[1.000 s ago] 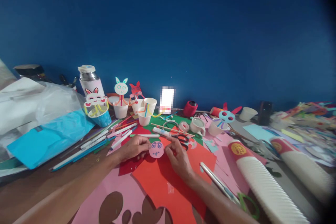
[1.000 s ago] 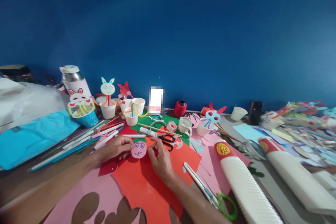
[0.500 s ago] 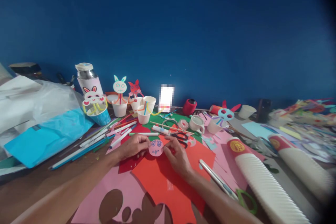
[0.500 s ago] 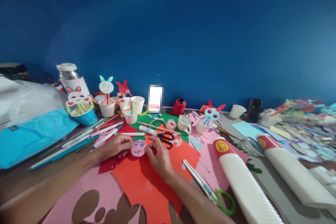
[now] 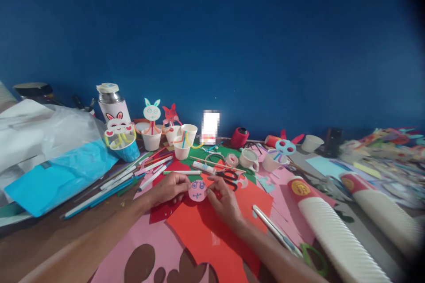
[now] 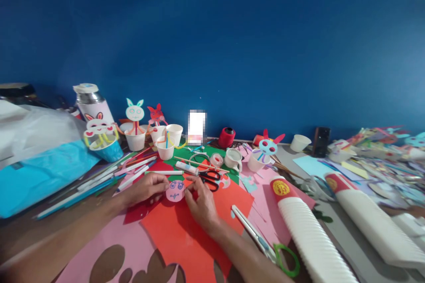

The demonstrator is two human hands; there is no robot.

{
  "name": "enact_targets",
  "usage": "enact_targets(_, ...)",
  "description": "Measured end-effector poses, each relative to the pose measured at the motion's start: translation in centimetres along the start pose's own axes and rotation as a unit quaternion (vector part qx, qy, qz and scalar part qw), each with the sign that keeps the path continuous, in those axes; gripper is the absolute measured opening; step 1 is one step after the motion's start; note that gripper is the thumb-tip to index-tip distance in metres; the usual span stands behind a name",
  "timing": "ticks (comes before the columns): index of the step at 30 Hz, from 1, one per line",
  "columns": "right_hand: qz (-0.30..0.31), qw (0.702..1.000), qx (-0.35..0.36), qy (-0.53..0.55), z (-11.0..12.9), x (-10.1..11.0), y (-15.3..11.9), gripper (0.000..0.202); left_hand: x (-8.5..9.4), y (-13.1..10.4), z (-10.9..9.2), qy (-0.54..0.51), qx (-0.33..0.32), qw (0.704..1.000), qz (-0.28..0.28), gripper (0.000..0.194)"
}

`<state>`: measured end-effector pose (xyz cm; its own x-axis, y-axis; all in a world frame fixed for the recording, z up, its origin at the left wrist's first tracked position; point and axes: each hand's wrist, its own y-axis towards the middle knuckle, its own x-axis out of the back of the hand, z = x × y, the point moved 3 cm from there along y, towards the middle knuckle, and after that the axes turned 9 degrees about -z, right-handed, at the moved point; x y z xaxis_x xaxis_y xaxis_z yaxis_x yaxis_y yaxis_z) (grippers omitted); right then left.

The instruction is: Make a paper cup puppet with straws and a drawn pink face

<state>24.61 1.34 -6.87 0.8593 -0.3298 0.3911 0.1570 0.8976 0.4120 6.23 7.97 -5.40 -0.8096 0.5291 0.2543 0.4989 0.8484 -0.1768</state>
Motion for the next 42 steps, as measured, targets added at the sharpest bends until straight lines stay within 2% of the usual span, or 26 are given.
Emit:
enact_targets(11, -0.012, 1.0, -0.003, 0.003, 0.0, 0.1, 0.1, 0.028, 0.0, 0.2, 0.4, -0.013, 0.002, 1.0, 0.009, 0.035)
enact_targets(22, -0.015, 1.0, -0.014, 0.011, 0.5, 0.4, 0.2, 0.026, -0.1, 0.1, 0.2, -0.01, 0.007, 1.0, 0.006, 0.035)
enact_targets(29, 0.0, 0.999, -0.028, -0.026, 0.6, 0.5, 0.2, 0.023, -0.1, 0.1, 0.2, -0.003, 0.002, 1.0, 0.004, 0.034)
enact_targets(37, 0.024, 0.997, 0.001, -0.074, 0.9, 0.3, 0.3, 0.025, 0.0, 0.1, 0.2, -0.001, -0.004, 1.0, 0.011, 0.033)
enact_targets(42, 0.023, 0.998, 0.007, -0.062, 0.9, 0.3, 0.3, 0.023, 0.1, 0.2, 0.3, -0.003, -0.001, 1.0, 0.008, 0.034)
